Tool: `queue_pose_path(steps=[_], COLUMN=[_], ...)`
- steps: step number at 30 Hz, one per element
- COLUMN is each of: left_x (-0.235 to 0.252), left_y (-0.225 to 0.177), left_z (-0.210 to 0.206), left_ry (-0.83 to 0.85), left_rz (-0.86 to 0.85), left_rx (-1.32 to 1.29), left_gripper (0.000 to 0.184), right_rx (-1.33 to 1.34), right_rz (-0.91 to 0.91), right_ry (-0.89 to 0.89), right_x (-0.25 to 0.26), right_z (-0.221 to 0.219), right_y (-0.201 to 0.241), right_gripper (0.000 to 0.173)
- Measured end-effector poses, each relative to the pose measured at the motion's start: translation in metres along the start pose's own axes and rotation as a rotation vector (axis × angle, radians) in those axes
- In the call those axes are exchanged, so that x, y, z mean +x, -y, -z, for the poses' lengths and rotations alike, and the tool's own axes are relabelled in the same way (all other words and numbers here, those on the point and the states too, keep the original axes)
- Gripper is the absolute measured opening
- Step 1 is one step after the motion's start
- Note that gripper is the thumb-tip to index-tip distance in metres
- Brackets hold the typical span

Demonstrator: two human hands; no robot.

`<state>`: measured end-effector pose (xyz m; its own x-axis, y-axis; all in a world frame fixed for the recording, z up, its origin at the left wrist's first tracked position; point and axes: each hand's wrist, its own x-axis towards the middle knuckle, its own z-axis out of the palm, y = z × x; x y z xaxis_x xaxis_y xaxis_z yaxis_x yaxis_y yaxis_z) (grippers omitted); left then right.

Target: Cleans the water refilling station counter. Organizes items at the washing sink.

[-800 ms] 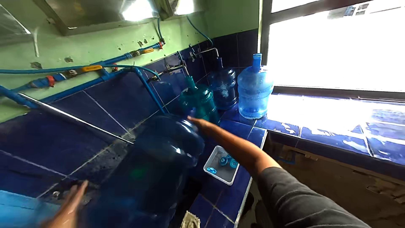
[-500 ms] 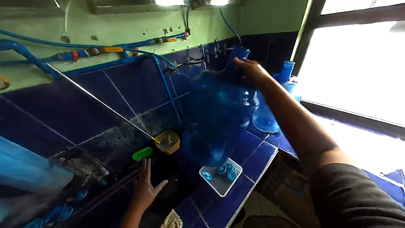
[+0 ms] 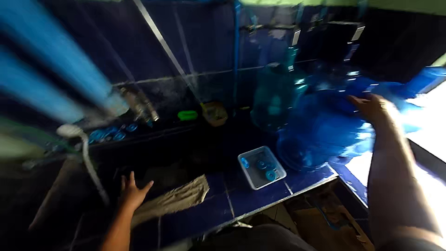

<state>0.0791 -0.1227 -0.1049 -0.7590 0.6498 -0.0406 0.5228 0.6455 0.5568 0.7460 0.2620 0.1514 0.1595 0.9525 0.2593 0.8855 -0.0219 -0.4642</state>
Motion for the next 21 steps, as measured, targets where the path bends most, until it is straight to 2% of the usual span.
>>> queue_pose_path(steps=[1,3,5,6,8,9,10,11,13,16,17,19,21], left_x=[-0.006,-0.018,-0.031,-0.037,-0.045,-0.047,-0.049,-0.051,-0.054,-0.049,-0.041,-0.013,0.034], left_y=[0.026,0.076,0.125,0.144,0.176,0.188,0.196,0.198,0.185,0.136,0.121,0.099,0.085], left_z=[0.008,0.017,0.018,0.018,0.015,0.012,0.009,0.004,-0.011,-0.046,-0.061,-0.077,-0.072], left_ry=[-0.039,-0.112,-0.170,-0.185,-0.217,-0.224,-0.213,-0.183,-0.077,0.100,0.132,0.255,0.457], left_rz=[0.099,0.271,0.370,0.395,0.356,0.289,0.208,0.122,-0.065,-0.283,-0.335,-0.377,-0.328], left_rx=[0.009,-0.020,-0.055,-0.055,-0.078,-0.090,-0.100,-0.112,-0.084,0.032,0.086,0.146,0.218], left_gripper=[0.094,0.090,0.088,0.088,0.083,0.080,0.077,0.076,0.079,0.087,0.082,0.056,0.040], right_rx=[-0.027,0.036,0.177,0.249,0.320,0.324,0.326,0.309,0.218,0.055,0.022,-0.055,-0.090], right_rz=[0.022,0.190,0.480,0.554,0.494,0.417,0.366,0.356,0.462,0.754,0.848,0.978,0.982], right_ry=[-0.004,0.026,0.145,0.304,0.700,0.823,0.855,0.837,0.795,0.853,0.896,1.037,1.179], right_x=[-0.019,-0.080,-0.158,-0.197,-0.261,-0.284,-0.305,-0.326,-0.373,-0.446,-0.461,-0.468,-0.450], right_z=[-0.007,-0.029,-0.089,-0.131,-0.227,-0.274,-0.318,-0.354,-0.401,-0.431,-0.440,-0.461,-0.481], right_y=[0.001,0.038,0.086,0.110,0.149,0.160,0.167,0.174,0.198,0.256,0.278,0.320,0.355], right_gripper=[0.079,0.067,0.048,0.044,0.055,0.065,0.074,0.083,0.099,0.118,0.118,0.107,0.076])
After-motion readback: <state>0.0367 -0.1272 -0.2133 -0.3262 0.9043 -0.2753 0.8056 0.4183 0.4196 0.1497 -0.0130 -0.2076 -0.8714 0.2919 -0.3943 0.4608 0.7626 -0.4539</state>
